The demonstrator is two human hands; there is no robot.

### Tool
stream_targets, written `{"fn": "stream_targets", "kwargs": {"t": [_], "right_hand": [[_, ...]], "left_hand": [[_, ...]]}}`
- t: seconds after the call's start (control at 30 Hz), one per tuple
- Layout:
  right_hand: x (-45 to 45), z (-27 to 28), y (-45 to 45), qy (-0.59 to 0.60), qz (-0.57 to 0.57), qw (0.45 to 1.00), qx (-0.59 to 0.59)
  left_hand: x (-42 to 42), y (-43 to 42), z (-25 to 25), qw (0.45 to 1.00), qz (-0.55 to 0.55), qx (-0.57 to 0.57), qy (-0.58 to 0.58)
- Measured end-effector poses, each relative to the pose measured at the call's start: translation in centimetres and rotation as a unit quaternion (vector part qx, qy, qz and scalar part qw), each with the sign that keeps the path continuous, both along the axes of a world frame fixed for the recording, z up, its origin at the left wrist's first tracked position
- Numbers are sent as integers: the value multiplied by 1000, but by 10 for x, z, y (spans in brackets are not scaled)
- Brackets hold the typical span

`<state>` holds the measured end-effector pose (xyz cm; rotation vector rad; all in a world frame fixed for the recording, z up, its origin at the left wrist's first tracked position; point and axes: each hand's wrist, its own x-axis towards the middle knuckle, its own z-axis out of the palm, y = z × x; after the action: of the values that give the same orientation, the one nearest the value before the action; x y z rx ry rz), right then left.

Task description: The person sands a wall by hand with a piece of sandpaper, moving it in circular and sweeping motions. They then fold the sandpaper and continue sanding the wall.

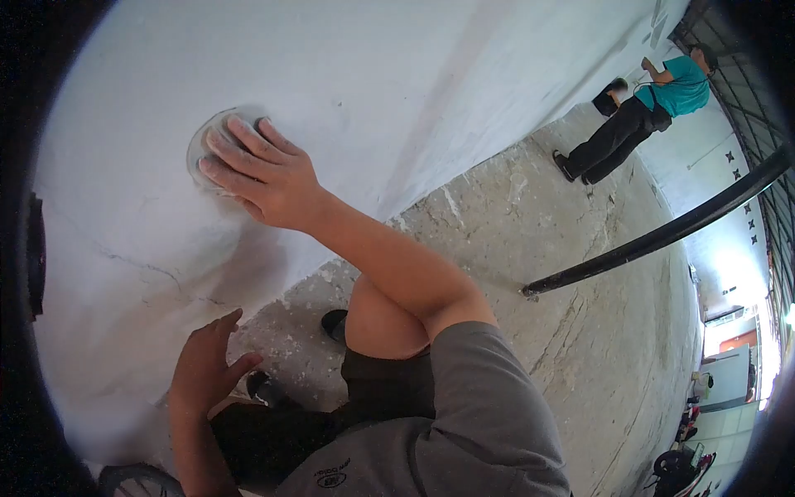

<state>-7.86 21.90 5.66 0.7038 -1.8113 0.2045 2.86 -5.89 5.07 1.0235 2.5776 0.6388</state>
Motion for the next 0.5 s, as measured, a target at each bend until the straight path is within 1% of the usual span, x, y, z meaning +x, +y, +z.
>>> {"fn": "stream_targets", "kwargs": {"t": [0.1,0.17,0.23,0.27,0.3,0.33,0.4,0.43,0.5], "right_hand": [[-7,18,4,23,6,999,24],[-7,43,-1,58,2,998,-36],[-7,49,-10,61,10,997,-56],[-8,49,-13,68,21,995,-76],[-3,43,-16,34,20,997,-74],[-3,33,-17,36,20,996,-74],[-7,9,-15,31,18,999,-29],[-5,8,-14,33,-1,999,-14],[-6,8,-10,38,1,999,-8]], "left_hand": [[1,0,1,1000,10,-6,-11],[3,2,0,999,19,-15,-26],[2,4,0,999,24,-36,-31],[2,5,0,999,22,-37,-30],[2,4,0,999,21,-36,-36],[1,3,0,998,20,-34,-40],[1,0,-2,1000,13,-18,-20],[1,0,-3,1000,2,-3,-4],[2,0,-2,1000,3,-6,-8]]}}
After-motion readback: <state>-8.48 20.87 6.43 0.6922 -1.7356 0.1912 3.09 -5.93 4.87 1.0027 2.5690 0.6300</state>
